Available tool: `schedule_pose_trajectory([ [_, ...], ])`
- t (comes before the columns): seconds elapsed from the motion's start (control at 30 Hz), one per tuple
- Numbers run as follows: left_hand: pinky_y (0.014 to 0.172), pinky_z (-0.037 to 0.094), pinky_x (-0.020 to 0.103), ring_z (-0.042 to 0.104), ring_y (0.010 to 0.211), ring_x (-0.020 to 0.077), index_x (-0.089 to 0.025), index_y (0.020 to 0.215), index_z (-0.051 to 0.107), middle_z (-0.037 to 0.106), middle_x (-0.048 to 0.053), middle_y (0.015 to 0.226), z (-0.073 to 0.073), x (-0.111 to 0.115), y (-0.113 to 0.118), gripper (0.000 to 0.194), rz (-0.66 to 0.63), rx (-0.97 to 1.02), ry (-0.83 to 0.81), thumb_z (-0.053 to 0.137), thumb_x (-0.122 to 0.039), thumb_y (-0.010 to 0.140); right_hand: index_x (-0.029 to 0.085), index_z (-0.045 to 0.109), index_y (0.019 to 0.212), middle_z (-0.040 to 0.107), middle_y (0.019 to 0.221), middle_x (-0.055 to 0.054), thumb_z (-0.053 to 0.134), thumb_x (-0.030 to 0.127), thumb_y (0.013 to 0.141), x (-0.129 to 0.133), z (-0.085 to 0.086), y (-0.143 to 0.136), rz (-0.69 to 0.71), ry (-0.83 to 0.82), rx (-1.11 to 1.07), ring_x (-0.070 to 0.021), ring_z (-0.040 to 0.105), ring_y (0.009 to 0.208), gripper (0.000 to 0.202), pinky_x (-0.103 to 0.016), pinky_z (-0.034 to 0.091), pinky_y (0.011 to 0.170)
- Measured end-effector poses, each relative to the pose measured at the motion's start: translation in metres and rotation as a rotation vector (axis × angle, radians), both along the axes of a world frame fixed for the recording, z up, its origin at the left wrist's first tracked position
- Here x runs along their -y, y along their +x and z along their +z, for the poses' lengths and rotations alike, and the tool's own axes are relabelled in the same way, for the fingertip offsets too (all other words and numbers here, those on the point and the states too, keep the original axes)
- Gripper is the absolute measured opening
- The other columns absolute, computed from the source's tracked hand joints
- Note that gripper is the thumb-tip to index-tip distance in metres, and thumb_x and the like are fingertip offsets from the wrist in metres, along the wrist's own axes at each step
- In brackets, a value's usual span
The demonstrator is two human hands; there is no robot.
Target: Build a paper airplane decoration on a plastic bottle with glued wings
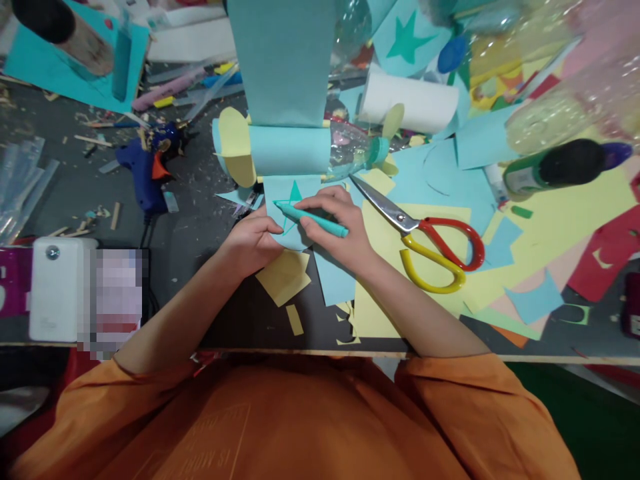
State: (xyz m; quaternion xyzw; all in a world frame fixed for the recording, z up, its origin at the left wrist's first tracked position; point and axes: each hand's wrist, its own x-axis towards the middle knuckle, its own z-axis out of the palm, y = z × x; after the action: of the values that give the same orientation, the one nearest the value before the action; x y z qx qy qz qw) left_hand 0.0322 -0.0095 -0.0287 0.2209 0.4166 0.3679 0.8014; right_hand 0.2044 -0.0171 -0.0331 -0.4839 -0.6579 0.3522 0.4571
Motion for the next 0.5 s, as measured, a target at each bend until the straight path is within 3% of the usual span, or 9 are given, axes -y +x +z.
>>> schedule_pose_trajectory([
  [0.27,0.086,0.048,0.029,0.064,0.089,0.0185,-0.019,0.094,0.066,0.071,-0.001,0.086,0.0019,0.0004,0.0011,0.041,0.017,0.016,-0.015,0.062,-0.014,0.053,0.027,0.077,0.087,0.066,0.082,-0.003,0.067,0.025,0.082,0.0003,-0.001,0.0002,-0.003,0.024,-0.028,-0.0227,0.063,0.089,0.011,-0.044,0.052,0.082],
  [0.5,0.093,0.047,0.036,0.065,0.102,0.0253,-0.021,0.095,0.069,0.073,0.002,0.094,-0.0056,-0.0003,-0.0013,0.041,0.005,0.064,0.015,0.064,-0.014,0.054,0.028,0.076,0.086,0.066,0.082,-0.003,0.067,0.028,0.082,0.0004,0.0013,0.0005,-0.016,-0.006,-0.009,-0.0236,0.062,0.09,0.011,-0.045,0.053,0.082],
])
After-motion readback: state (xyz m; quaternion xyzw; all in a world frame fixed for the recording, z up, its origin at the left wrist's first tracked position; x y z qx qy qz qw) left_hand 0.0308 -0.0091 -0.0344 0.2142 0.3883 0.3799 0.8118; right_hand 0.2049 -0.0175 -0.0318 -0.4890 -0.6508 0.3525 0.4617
